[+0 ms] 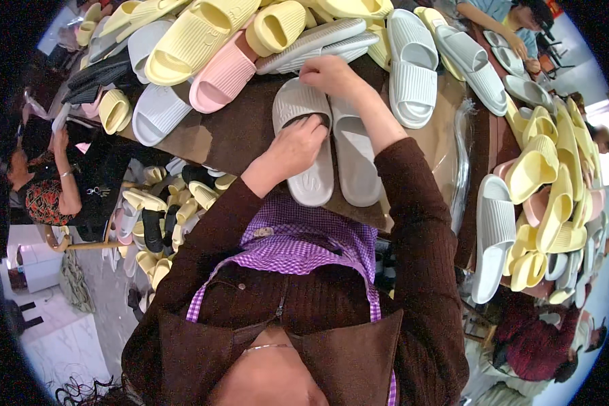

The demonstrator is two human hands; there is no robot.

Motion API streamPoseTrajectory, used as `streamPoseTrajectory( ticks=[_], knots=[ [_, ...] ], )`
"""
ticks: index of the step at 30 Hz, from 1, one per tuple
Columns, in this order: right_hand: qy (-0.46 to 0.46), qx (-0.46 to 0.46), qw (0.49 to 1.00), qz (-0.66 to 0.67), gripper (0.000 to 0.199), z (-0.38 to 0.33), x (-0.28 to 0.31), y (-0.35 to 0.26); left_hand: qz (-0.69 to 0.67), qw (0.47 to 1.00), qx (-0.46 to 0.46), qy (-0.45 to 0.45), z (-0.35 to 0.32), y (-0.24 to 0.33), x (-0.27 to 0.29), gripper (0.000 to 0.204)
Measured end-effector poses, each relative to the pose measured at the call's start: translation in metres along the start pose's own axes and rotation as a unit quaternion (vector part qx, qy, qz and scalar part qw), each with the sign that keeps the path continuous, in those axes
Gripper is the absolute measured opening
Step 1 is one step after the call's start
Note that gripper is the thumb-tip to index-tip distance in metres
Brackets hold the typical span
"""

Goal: The person pairs slide slippers, threads plastic ties through them to fasten each pair together by hand, and places the connected slippers onto the table.

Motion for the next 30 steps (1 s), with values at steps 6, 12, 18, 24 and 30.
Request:
streamPoseTrajectory(
  ticks=[6,12,18,24,30],
  knots=[
    [-0.018,-0.007,1.0,-0.014,0.018,0.013,-0.023,-0.001,-0.005,1.0,0.015,0.023,-0.001,-0.001,0.004,0.008],
    [0.041,-0.06,0.986,0.148,0.012,-0.033,0.022,0.008,-0.115,0.964,0.016,0.239,-0.008,0.009,0.056,0.018],
    [0.12,-0.014,0.968,0.222,0.011,-0.088,0.033,0.0,-0.343,0.881,0.218,0.243,0.017,-0.061,0.046,0.02],
    [0.192,-0.045,0.942,0.272,0.01,-0.111,0.043,0.013,-0.559,0.768,0.304,0.069,0.032,-0.066,-0.024,0.017],
    [0.228,-0.044,0.877,0.42,0.01,-0.119,0.049,0.031,-0.506,0.769,0.336,0.201,0.024,-0.065,-0.012,0.013]
  ],
)
Point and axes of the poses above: each hand's wrist, its own z-axis towards the middle knuckle, its own x-axis out of the back of the hand, y = z × x, the point moved 10 cm from there along z, towards the middle knuckle, and after that the axes turned 11 degrees about -x, right-handed, at the moved point
